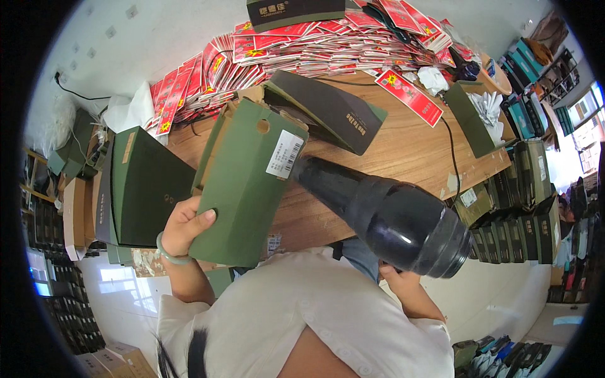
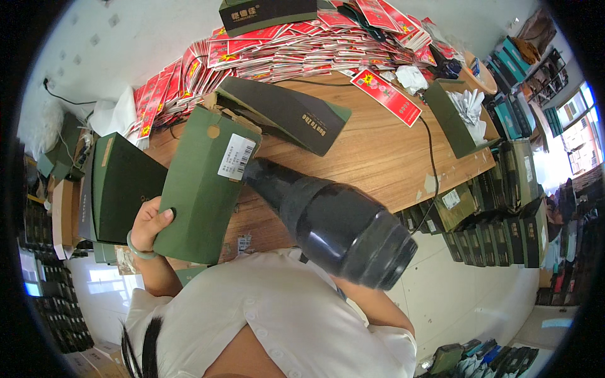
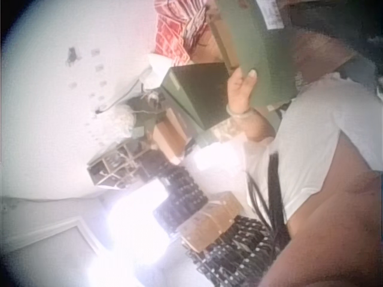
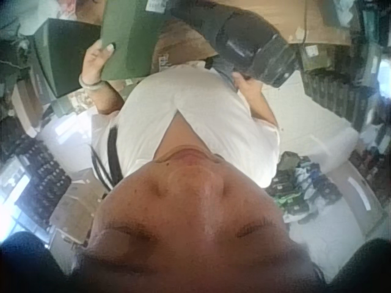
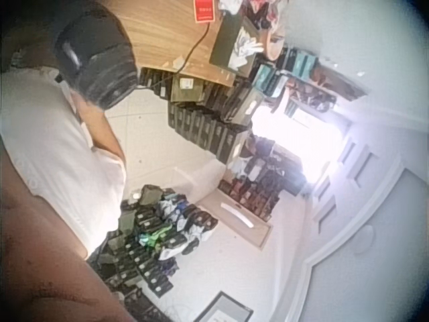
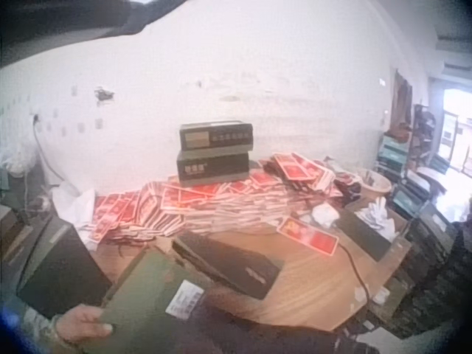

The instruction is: The person places a black plastic-wrapped item into a green shoebox, covers it with tissue paper, and closes the box. They then use a hair dryer to heat a label on the box, peel off a backing, and stack the finished box with others. The person repeats the process with additional boxes, moving them between the table and a nearby stack.

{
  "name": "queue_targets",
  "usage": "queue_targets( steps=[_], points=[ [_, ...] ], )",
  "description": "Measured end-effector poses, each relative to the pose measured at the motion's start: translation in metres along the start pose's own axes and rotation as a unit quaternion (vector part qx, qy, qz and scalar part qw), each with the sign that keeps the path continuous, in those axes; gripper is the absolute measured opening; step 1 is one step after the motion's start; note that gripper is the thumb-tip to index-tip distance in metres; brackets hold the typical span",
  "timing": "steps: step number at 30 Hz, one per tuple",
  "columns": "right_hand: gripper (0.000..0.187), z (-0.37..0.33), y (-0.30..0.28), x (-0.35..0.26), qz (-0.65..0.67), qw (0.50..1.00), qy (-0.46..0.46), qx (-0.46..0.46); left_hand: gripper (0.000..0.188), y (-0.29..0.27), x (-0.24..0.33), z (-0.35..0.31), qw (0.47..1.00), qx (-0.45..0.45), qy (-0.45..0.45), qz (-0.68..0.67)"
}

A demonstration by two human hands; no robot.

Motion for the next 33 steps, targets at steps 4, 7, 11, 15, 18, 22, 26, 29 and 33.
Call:
queue_targets(
  steps=[4,7,11,15,18,22,26,29,33],
  points=[
    [0.040,-0.007,0.001,0.005,0.150,0.987,0.038,0.033,0.026,-0.001,0.000,0.001,1.000,0.005,0.004,-0.003],
    [0.042,-0.005,0.001,0.005,0.058,0.998,0.009,0.027,0.025,-0.002,-0.001,0.000,1.000,0.005,0.005,-0.002],
    [0.043,0.007,0.007,-0.004,0.196,0.977,0.060,0.056,0.025,-0.005,-0.005,-0.001,1.000,-0.001,0.001,-0.010],
    [0.043,0.021,0.003,-0.015,0.231,0.965,0.114,0.058,0.026,-0.003,-0.003,0.000,1.000,-0.009,0.000,-0.007],
    [0.043,0.026,0.001,-0.010,0.184,0.973,0.109,0.091,0.027,-0.001,-0.003,-0.003,1.000,-0.012,-0.005,-0.022],
    [0.045,0.034,-0.001,-0.018,0.229,0.964,0.097,0.093,0.028,-0.001,-0.005,-0.003,0.999,-0.025,-0.011,-0.016],
    [0.047,0.034,-0.004,-0.014,0.194,0.974,0.080,0.090,0.028,0.001,-0.003,-0.003,0.999,-0.029,-0.016,-0.010],
    [0.048,0.035,-0.002,-0.015,0.207,0.972,0.076,0.084,0.028,0.002,-0.002,-0.003,0.999,-0.035,-0.023,-0.003],
    [0.049,0.040,0.001,-0.021,0.212,0.971,0.069,0.086,0.028,0.004,-0.004,-0.001,0.999,-0.033,-0.024,-0.004]
  ],
)
Point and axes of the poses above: each hand's wrist, its own z-axis towards the middle knuckle, its own y-axis out of the palm, x = y × z, the point moved 4 cm from there along z, towards the middle knuckle, and after that the axes turned 10 degrees about z, right-handed, at the moved point
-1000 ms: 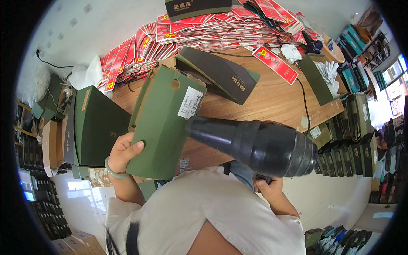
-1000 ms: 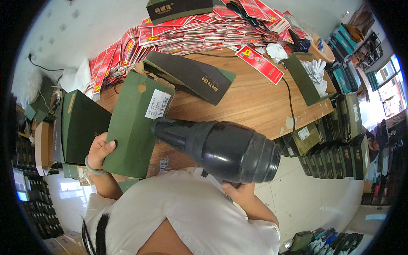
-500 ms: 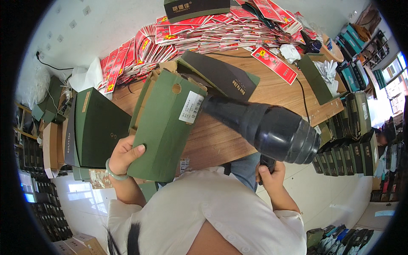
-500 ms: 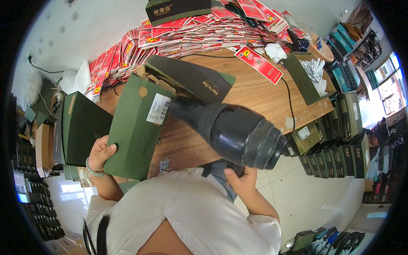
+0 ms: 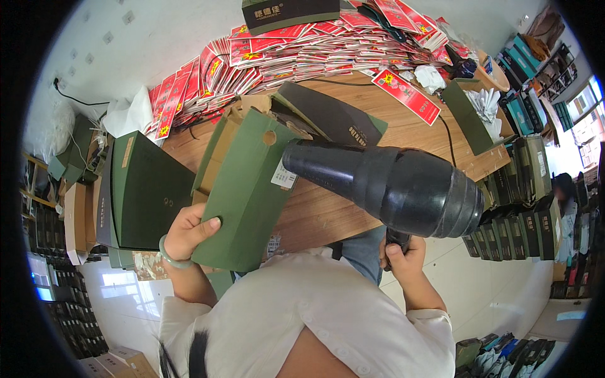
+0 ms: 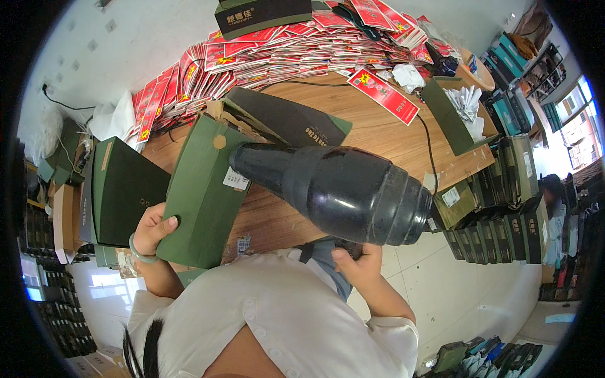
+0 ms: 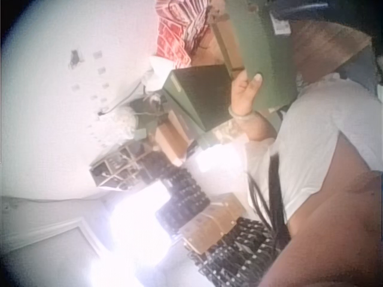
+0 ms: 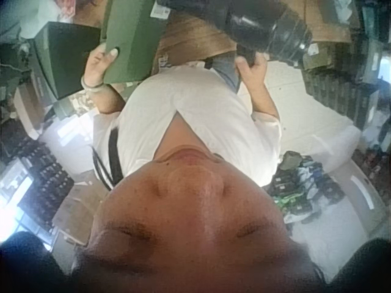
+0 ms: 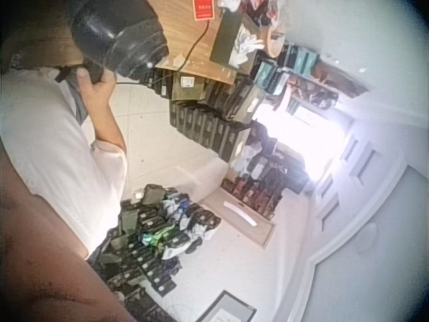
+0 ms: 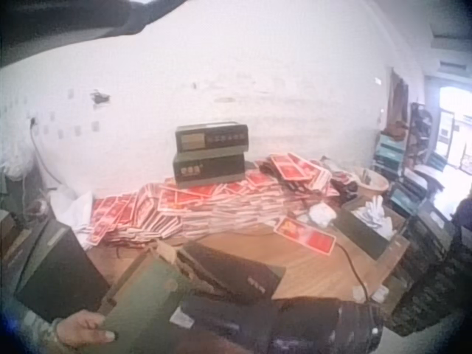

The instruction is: The person places a black plastic-wrapped item into a green shoebox, covers it with tissue paper, and closes the box. They then use a hair dryer to heat a label on the box, peel off a backing, and stack the finished box with others. The person repeats the process with additional boxes, moving them between the table and a nearby stack.

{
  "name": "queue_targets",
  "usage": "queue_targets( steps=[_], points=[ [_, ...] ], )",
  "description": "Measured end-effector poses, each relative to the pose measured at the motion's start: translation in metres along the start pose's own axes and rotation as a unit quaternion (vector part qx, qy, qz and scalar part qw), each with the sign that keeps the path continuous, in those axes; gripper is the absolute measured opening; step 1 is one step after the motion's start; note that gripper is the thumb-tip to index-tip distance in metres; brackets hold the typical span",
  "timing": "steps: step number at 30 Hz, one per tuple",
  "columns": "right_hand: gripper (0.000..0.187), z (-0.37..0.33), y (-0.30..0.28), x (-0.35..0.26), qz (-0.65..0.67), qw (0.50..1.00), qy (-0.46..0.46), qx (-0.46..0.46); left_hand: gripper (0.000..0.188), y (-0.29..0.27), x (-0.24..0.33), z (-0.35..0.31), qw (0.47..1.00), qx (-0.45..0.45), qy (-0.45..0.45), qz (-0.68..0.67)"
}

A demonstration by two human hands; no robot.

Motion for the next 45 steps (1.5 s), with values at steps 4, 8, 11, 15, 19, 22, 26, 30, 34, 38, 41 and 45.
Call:
queue_targets(
  steps=[4,8,11,15,19,22,26,30,34,38,41,45],
  points=[
    [0.051,-0.001,-0.004,0.002,-0.006,1.000,-0.004,-0.007,0.028,-0.001,0.000,-0.001,1.000,0.003,0.003,0.009],
    [0.040,0.001,-0.002,0.000,-0.003,1.000,-0.010,-0.003,0.027,-0.003,-0.003,0.000,1.000,0.000,-0.002,0.013],
    [0.029,0.001,-0.012,0.004,-0.035,0.999,0.000,0.034,0.027,0.000,0.000,0.002,1.000,0.008,-0.001,0.009],
    [0.020,0.022,-0.029,0.004,0.030,0.993,0.001,0.117,0.028,-0.004,0.002,-0.006,0.999,0.030,0.007,0.035],
    [0.031,0.074,-0.066,0.012,0.043,0.975,-0.012,0.216,0.028,-0.001,0.007,-0.003,0.998,0.020,0.004,0.066],
    [0.042,0.116,-0.115,0.051,0.057,0.957,0.051,0.281,0.029,0.006,0.018,-0.004,0.991,0.019,0.007,0.132],
    [0.057,0.149,-0.174,0.122,0.117,0.947,0.152,0.256,0.027,0.014,0.037,-0.005,0.966,0.035,0.014,0.255],
    [0.065,0.166,-0.189,0.165,0.119,0.945,0.170,0.253,0.023,0.017,0.055,-0.013,0.904,0.106,0.005,0.414],
    [0.057,0.183,-0.220,0.174,-0.183,0.935,0.120,0.278,0.020,0.027,0.070,-0.013,0.837,0.208,0.060,0.502],
    [0.041,0.200,-0.199,0.129,-0.606,0.722,-0.138,0.303,0.020,0.022,0.076,-0.002,0.823,0.231,0.076,0.513],
    [0.034,0.173,-0.099,0.034,-0.301,0.911,-0.159,0.235,0.018,0.017,0.073,-0.008,0.862,0.206,0.072,0.457],
    [0.027,0.090,0.025,-0.037,-0.081,0.947,-0.312,0.004,0.018,0.018,0.076,-0.013,0.879,0.136,0.062,0.453]
  ],
)
Point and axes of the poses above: each hand's wrist, its own z-axis towards the middle knuckle, its own y-axis out of the palm, x = y × z, the point moved 4 cm from there along z, towards the middle knuckle, and after that the axes turned 10 degrees about z, right-handed, at the moved point
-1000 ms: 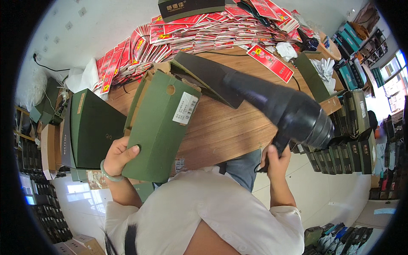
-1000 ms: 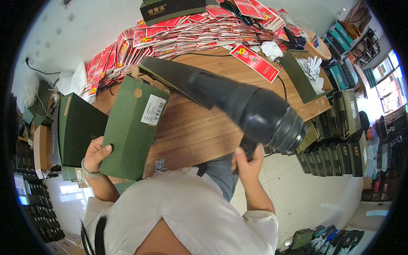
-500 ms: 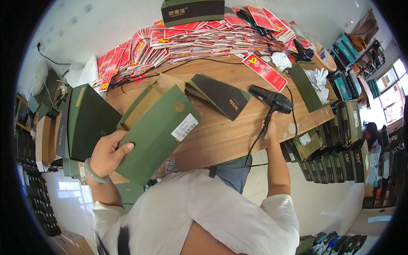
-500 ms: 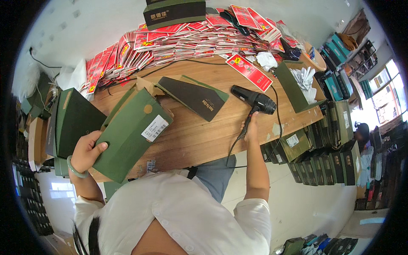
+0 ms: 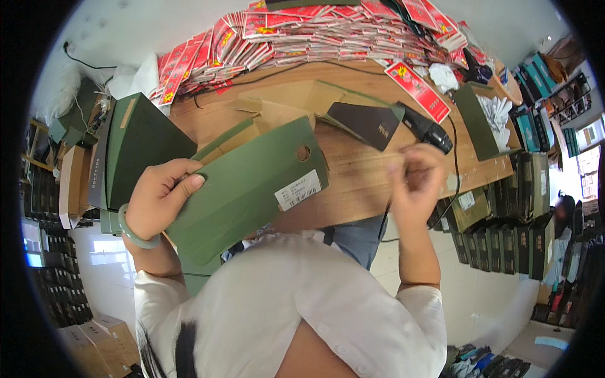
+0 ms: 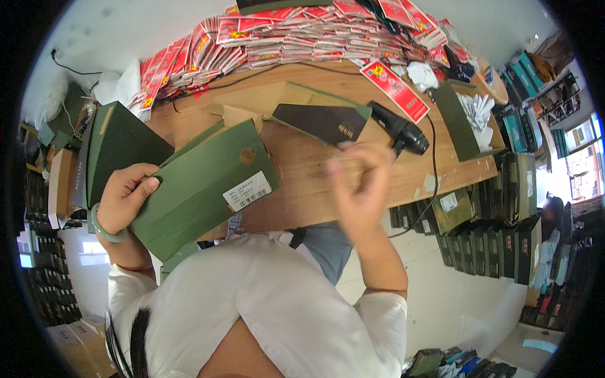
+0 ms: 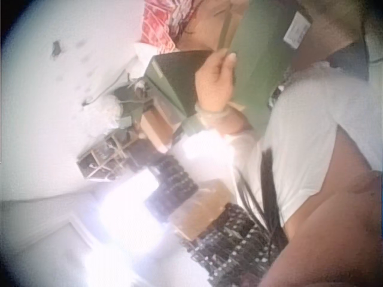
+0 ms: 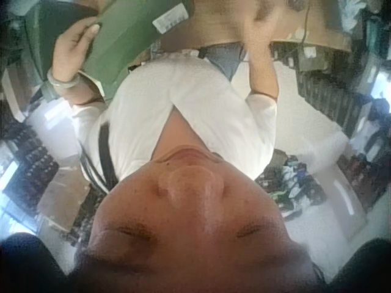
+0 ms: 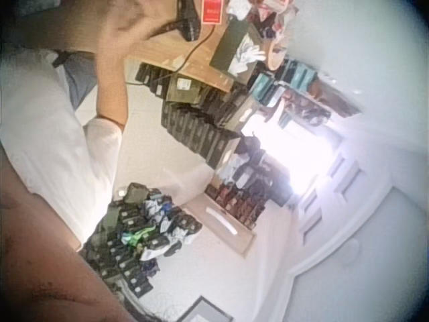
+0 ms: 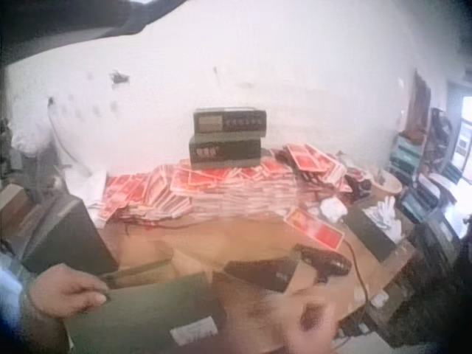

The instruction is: The person places a black plastic-wrapped item into a green shoebox, covers it with tissue paper, and closes the box. They then use a hair dryer to heat a label on the box, peel off a backing, and stack the finished box with others. The person repeats the process with additional boxes, moving them between the table and a nearby stack.

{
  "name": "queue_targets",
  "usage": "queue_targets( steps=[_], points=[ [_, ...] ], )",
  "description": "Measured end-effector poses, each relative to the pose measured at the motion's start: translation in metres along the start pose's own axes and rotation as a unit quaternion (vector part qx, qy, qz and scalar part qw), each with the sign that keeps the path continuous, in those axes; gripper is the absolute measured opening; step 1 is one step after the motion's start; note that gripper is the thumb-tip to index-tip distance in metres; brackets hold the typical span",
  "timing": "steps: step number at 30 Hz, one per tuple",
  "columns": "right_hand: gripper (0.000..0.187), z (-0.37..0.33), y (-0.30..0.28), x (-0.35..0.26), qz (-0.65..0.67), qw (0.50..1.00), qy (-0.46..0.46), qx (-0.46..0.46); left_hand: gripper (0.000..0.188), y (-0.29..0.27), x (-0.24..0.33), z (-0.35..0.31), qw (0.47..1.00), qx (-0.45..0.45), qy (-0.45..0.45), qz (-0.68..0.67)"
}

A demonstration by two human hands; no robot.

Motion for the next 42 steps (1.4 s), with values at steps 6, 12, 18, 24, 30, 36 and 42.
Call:
queue_targets(
  steps=[6,12,18,24,30,36,42],
  points=[
    [0.029,-0.038,0.060,-0.012,-0.042,0.980,0.033,-0.193,0.018,0.009,-0.019,0.008,0.994,-0.062,-0.040,-0.082],
    [0.030,-0.024,0.074,-0.007,-0.126,0.977,0.008,-0.171,0.017,0.021,-0.020,0.008,0.990,-0.105,-0.025,-0.092],
    [0.025,-0.033,0.073,-0.002,-0.149,0.972,0.009,-0.181,0.016,0.022,-0.024,0.007,0.993,-0.067,-0.004,-0.093],
    [0.025,-0.033,0.077,-0.004,-0.184,0.967,0.006,-0.179,0.015,0.022,-0.024,0.006,0.992,-0.076,-0.009,-0.097],
    [0.025,-0.032,0.078,-0.006,-0.196,0.962,0.007,-0.187,0.015,0.023,-0.021,0.008,0.991,-0.083,-0.001,-0.103],
    [0.022,-0.035,0.076,-0.001,-0.196,0.955,0.010,-0.220,0.015,0.025,-0.023,0.006,0.994,-0.066,0.013,-0.090],
    [0.023,-0.036,0.075,0.000,-0.176,0.950,0.025,-0.255,0.016,0.027,-0.023,0.007,0.994,-0.068,0.001,-0.083]
  ],
)
Point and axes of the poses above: each hand's wrist, its own z-axis towards the middle knuckle, its own y-axis out of the palm, x = y × z, the point moved 4 cm from there along z, towards the middle knuckle, and after that the axes turned 10 degrees about z, right-handed, at the moved point
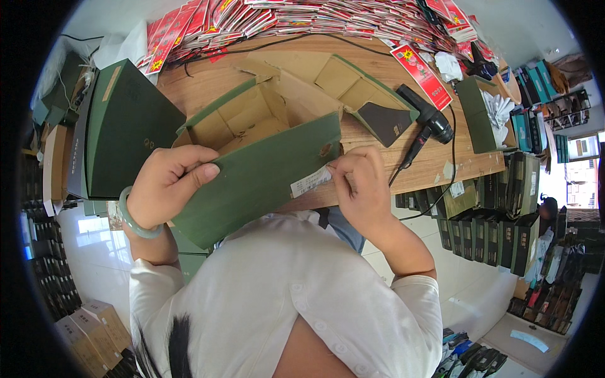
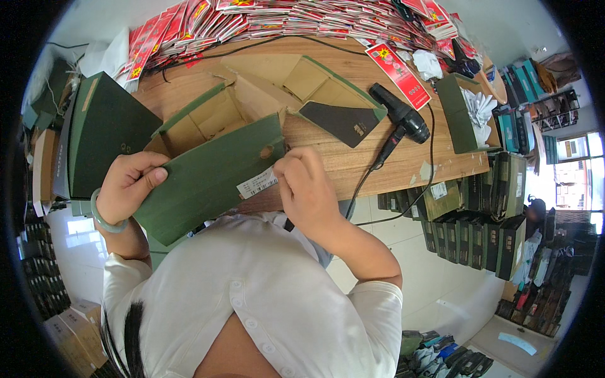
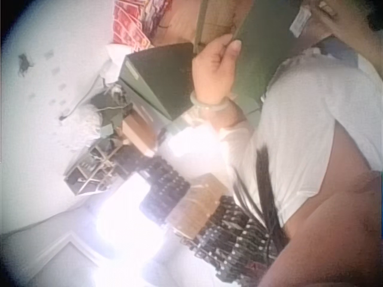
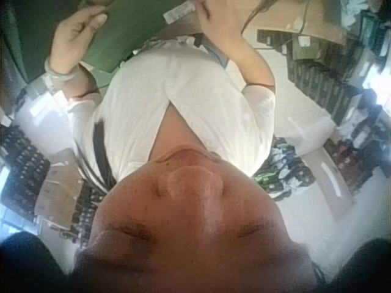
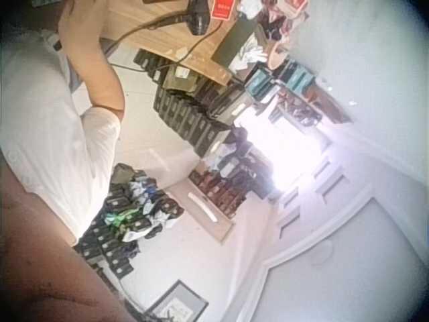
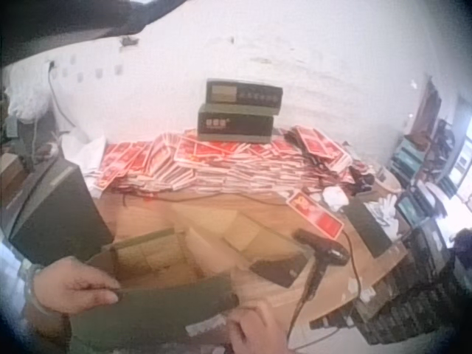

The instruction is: The person places a black plastic-wrapped item into a green shoebox, covers it with tissue paper, and closes the box. They then use a hair dryer to heat a label on the box, peel off a backing, and stack the finished box with others. The person repeats the process with additional boxes, moving them between the table and a nearby stack.

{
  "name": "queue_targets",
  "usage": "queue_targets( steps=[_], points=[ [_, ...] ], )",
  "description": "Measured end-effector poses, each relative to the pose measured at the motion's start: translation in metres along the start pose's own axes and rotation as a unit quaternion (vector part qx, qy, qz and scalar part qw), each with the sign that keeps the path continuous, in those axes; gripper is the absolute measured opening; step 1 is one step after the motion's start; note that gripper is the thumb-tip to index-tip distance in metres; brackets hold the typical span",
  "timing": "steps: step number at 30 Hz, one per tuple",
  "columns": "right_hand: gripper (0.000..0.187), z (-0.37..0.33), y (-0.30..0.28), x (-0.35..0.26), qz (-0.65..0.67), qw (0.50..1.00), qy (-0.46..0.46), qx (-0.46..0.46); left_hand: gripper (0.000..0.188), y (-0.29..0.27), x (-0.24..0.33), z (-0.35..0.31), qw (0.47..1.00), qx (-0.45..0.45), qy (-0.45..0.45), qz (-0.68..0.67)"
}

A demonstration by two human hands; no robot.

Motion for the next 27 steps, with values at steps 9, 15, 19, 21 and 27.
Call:
queue_targets(
  steps=[9,15,19,21,27],
  points=[
    [0.023,-0.008,-0.002,0.002,0.010,0.999,-0.020,0.045,0.016,0.002,-0.001,0.002,1.000,0.007,-0.007,-0.017],
    [0.024,-0.014,-0.001,0.007,0.008,0.989,0.070,0.133,0.016,0.004,0.001,0.005,0.999,0.013,-0.019,-0.029],
    [0.017,-0.016,0.004,0.013,0.050,0.983,0.096,0.147,0.017,0.005,0.002,0.006,0.999,-0.002,-0.028,-0.026],
    [0.016,-0.016,0.006,0.014,0.032,0.984,0.094,0.149,0.018,0.006,0.002,0.006,1.000,0.007,-0.022,-0.013],
    [0.013,-0.012,0.008,0.009,0.002,0.986,0.115,0.122,0.018,0.009,0.005,0.008,0.999,0.034,-0.003,0.023]
  ],
)
Point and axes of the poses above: each hand's wrist, its own z-axis towards the middle knuckle, its own y-axis out of the palm, x = y × z, the point moved 4 cm from there along z, towards the middle knuckle, and after that the axes turned 10 degrees about z, right-handed, at the moved point
